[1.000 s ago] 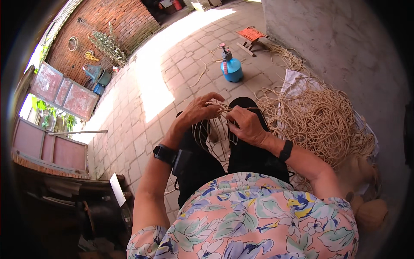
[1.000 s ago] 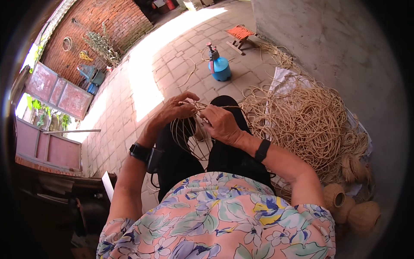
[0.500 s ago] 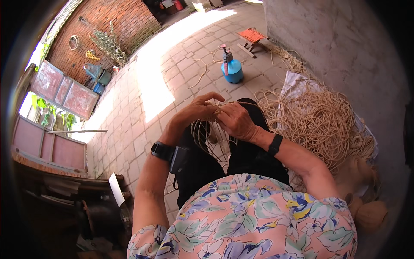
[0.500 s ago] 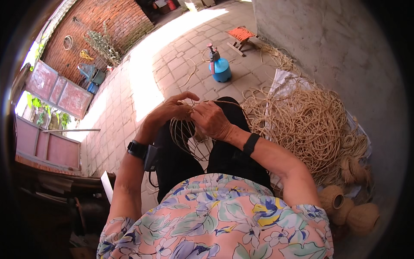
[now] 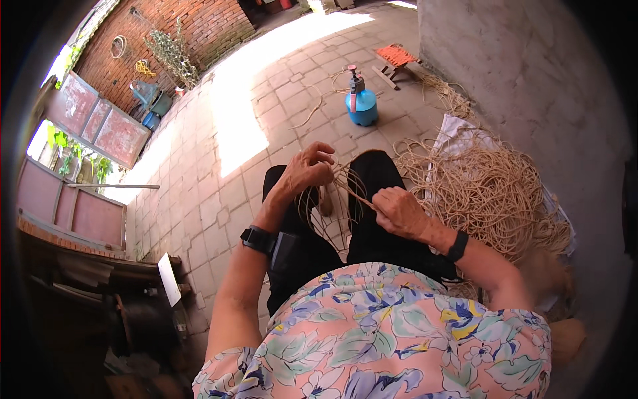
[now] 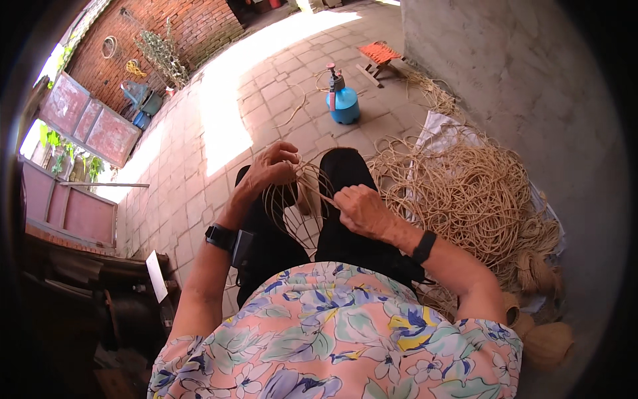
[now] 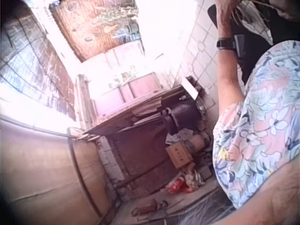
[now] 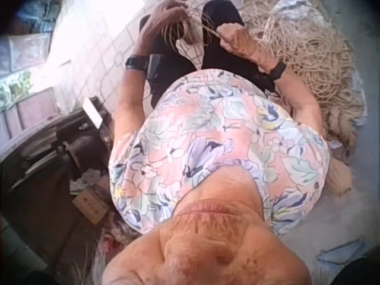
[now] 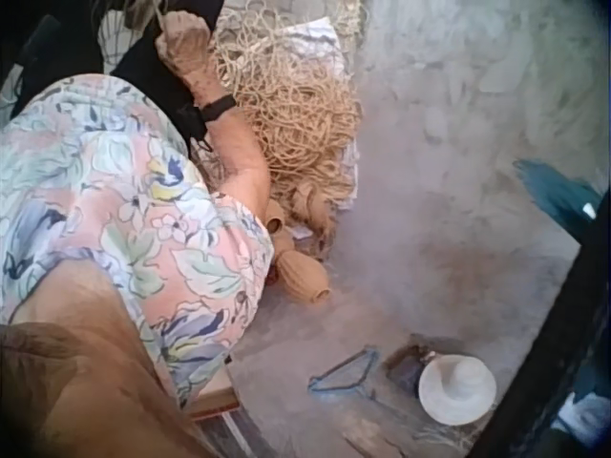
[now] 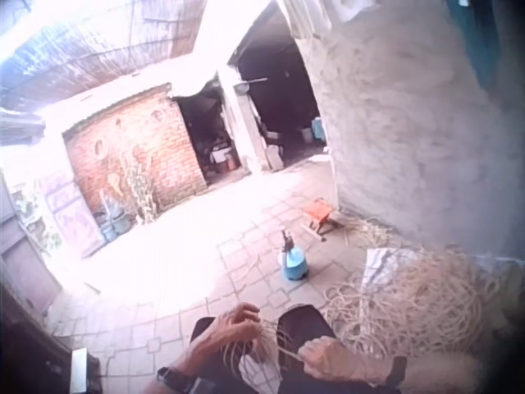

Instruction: Weaving a basket or net-like structure using long plant fibers or rope.

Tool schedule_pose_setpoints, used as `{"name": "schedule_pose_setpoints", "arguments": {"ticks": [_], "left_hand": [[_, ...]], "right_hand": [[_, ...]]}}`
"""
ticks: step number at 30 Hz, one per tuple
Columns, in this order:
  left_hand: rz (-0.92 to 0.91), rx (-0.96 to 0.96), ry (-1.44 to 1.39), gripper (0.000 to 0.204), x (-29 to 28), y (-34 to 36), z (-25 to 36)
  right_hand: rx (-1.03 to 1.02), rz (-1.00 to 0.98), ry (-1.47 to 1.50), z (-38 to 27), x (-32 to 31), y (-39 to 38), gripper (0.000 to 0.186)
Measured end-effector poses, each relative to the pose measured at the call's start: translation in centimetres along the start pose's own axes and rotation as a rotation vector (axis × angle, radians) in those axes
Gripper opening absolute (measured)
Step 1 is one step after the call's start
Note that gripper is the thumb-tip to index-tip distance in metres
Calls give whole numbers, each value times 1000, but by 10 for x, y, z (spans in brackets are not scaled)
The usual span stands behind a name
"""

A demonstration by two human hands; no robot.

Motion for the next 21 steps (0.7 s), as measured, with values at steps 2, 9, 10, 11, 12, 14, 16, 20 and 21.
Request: {"name": "schedule_pose_setpoints", "arguments": {"ticks": [2, 9, 10, 11, 12, 14, 16, 20, 21], "left_hand": [[2, -11, -73, 49, 1, 0, 3], [11, 132, 87, 26, -4, -6, 5], [-21, 111, 131, 22, -1, -9, 7], [-22, 113, 129, 22, 1, -11, 10], [-4, 164, 222, 21, 3, -14, 15], [22, 212, 316, 21, 4, -22, 22], [49, 299, 418, 20, 5, -29, 28], [6, 324, 435, 23, 13, -33, 26], [22, 307, 402, 21, 13, -36, 21]], "right_hand": [[70, 45, 24, 1, -14, -25, 15], [81, 180, 711, -29, -45, 13, 15], [183, 160, 819, -27, -39, 17, 14], [184, 160, 817, -28, -42, 19, 14], [252, 99, 822, -27, -42, 21, 14], [362, -1, 823, -18, -36, 13, 17], [445, -72, 676, 19, -28, -35, 17], [972, -58, 912, 49, -23, -72, 20], [973, -59, 907, 48, -23, -69, 20]]}}
Point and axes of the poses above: each hand's wrist, its own y-axis towards the middle knuckle, its own x-axis out of the palm, z = x × y, the point moved 6 cm from there along y, towards the middle knuckle, and after that the axes turned 6 degrees about y, right-handed, at the moved point
